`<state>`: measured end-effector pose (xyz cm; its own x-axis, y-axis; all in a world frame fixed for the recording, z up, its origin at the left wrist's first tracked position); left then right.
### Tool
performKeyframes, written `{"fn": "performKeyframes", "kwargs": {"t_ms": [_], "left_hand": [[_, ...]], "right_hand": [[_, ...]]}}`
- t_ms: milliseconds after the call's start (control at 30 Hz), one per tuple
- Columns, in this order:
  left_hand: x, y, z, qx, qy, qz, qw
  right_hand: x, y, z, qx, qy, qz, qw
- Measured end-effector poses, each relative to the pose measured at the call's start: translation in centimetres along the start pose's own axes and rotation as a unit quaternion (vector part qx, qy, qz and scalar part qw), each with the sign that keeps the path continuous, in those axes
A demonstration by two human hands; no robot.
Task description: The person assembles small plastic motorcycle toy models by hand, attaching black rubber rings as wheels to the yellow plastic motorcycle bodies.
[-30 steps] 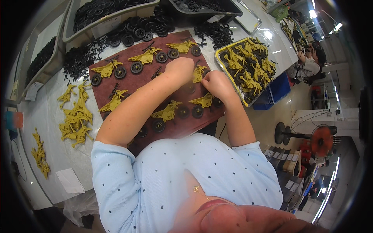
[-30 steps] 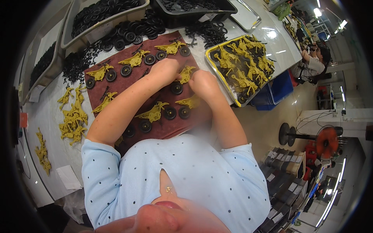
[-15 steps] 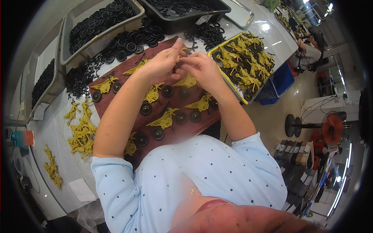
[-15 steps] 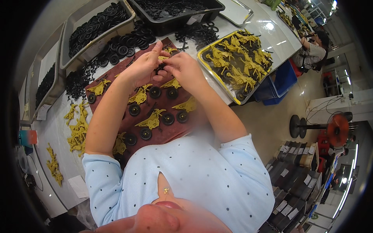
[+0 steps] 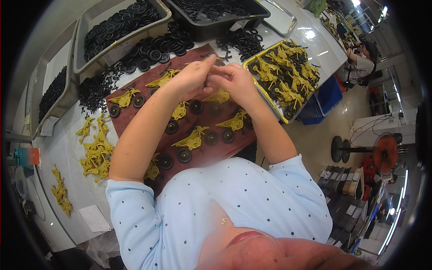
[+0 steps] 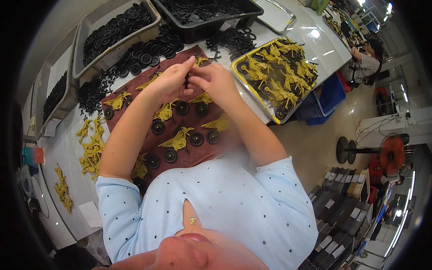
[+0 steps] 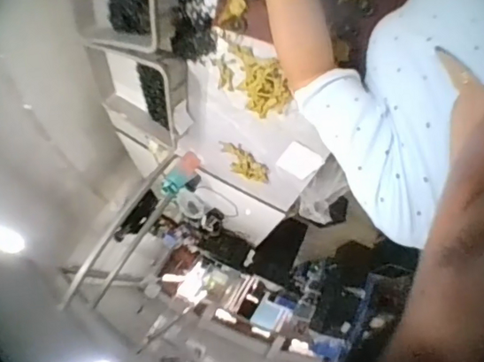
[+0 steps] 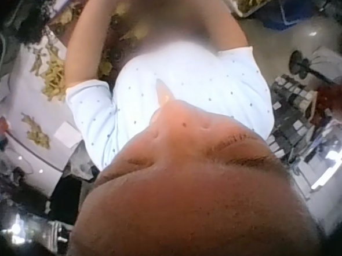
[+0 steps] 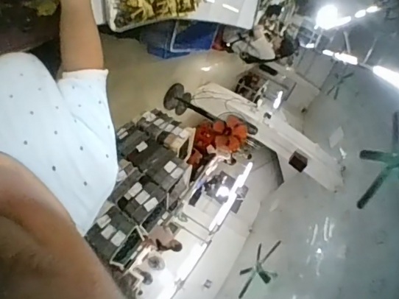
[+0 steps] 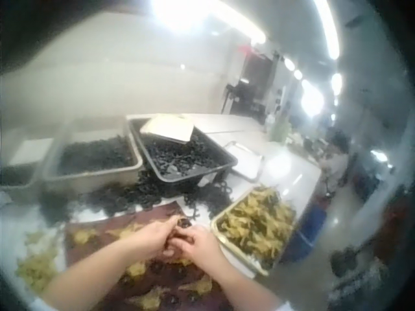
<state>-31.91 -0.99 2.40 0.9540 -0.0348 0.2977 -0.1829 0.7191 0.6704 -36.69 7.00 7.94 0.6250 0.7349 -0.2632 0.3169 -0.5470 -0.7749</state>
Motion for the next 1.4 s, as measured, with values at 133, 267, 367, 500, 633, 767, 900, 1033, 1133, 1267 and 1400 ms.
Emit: {"fn": "performKeyframes", "kwargs": {"t_ms": [133,267,367,500,633,767,900,1033,1133,1267,1400], "left_hand": [[0.4,0.7,0.3,0.001,0.029,0.025,0.999],[0.5,-0.3,0.6,0.003,0.026,0.048,0.999],[0.0,-1.8,1.2,-0.045,0.025,0.050,0.997],[-0.4,-4.7,2.8,-0.195,0.059,0.131,0.970],[-1.0,-5.5,4.9,-0.512,0.267,0.160,0.801],[-0.8,-3.4,5.0,-0.693,0.281,0.191,0.636],[-2.0,-5.0,5.0,-0.754,0.185,0.204,0.597],[-2.0,-4.1,5.6,-0.748,0.181,0.200,0.607],[-2.0,-4.2,5.5,-0.739,0.189,0.203,0.614],[-2.2,-4.4,5.7,-0.724,0.213,0.211,0.621],[-2.4,-4.5,5.5,-0.730,0.201,0.203,0.621]], "right_hand": [[-0.2,1.4,0.8,-0.070,0.030,-0.046,0.996],[-0.7,1.2,1.8,-0.141,0.044,-0.028,0.989],[-1.7,0.3,2.8,-0.131,0.036,0.016,0.991],[-2.9,1.1,5.2,-0.196,0.102,-0.005,0.975],[-4.0,2.1,4.7,-0.017,0.054,-0.059,0.997],[-4.2,2.4,2.7,0.197,-0.120,0.024,0.973],[-4.8,4.8,3.3,0.257,-0.050,-0.083,0.961],[-4.6,5.2,3.4,0.285,-0.094,-0.026,0.954],[-4.6,5.5,3.6,0.288,-0.085,-0.017,0.954],[-4.2,5.4,2.7,0.345,-0.073,-0.010,0.936],[-4.4,6.1,3.1,0.365,-0.041,-0.047,0.929]]}}
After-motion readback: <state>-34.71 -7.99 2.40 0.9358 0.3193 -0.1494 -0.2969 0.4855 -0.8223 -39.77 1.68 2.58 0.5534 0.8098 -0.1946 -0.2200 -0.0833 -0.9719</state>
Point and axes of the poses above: each hand's wrist, its own x-axis away from the middle knuckle, its own y-axis out of the palm, z = x × y, the point moved 9 cm from there along -x, towards the middle knuckle, and after that the axes turned 15 degrees about x, right-handed, at the moved point
